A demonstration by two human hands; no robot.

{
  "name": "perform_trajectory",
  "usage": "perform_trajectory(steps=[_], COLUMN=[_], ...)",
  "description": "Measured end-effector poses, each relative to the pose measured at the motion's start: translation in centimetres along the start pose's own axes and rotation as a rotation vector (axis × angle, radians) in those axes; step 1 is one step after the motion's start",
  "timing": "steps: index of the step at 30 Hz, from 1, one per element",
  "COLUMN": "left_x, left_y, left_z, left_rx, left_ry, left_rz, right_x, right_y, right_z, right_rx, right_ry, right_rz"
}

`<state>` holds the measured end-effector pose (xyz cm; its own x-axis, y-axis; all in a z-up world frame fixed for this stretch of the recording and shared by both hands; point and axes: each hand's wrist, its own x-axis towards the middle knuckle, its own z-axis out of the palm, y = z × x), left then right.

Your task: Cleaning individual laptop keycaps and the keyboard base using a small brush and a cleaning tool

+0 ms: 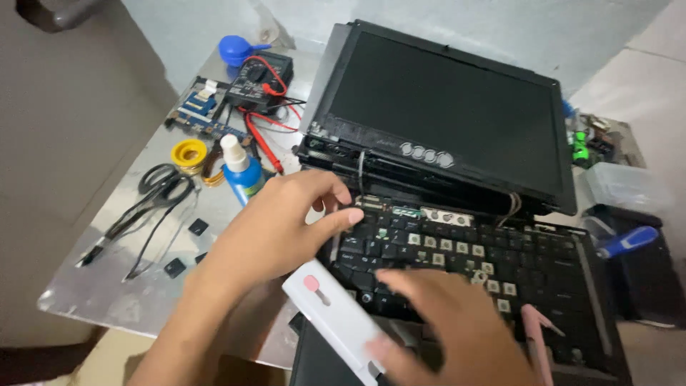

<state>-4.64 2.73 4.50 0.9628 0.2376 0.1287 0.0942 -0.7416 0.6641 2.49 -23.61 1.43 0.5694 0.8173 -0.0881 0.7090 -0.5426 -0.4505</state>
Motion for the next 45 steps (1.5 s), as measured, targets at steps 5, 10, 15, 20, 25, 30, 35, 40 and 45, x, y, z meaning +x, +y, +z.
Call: perform_trajectory(steps=[5,10,15,20,25,30,35,40,45], left_x=[-2.3,-4.5,-6.4,-6.4,-6.5,-7.0,-6.8,-6.8,-6.7], left_y=[0.0,0.0,0.8,0.4,2.9,3.5,3.6,3.8,4.0], left_z=[-0.9,-1.5,-1.6,1.0,3.1,6.1,7.0,6.9,7.2], left_rx=[-0.121,-0.131,-0.147,-0.027,0.005,0.072,0.135,0.170,0.139], left_ry=[0.129,0.284,0.340,0.003,-0.111,-0.208,-0.221,-0.272,-0.276], left_rz=[0.012,0.055,0.086,0.459,0.675,0.719,0.707,0.699,0.679], right_x=[-0.7,-1.9,-1.6,-1.9,-2.1,-2.4,-3.5,-4.7,-4.7], right_y=[-2.6,-1.4,0.6,2.5,5.3,5.9,7.7,5.6,3.8], right_z=[3.6,0.1,-4.9,-5.0,-3.6,-3.2,-3.0,-4.4,-6.0], right_rx=[-0.049,0.018,-0.163,-0.131,-0.260,-0.182,-0.402,-0.298,-0.155], right_ry=[0.045,0.236,0.286,0.410,0.362,0.295,0.381,0.167,0.038], right_rz=[-0.116,0.136,0.343,0.267,0.266,0.343,0.272,0.656,0.843])
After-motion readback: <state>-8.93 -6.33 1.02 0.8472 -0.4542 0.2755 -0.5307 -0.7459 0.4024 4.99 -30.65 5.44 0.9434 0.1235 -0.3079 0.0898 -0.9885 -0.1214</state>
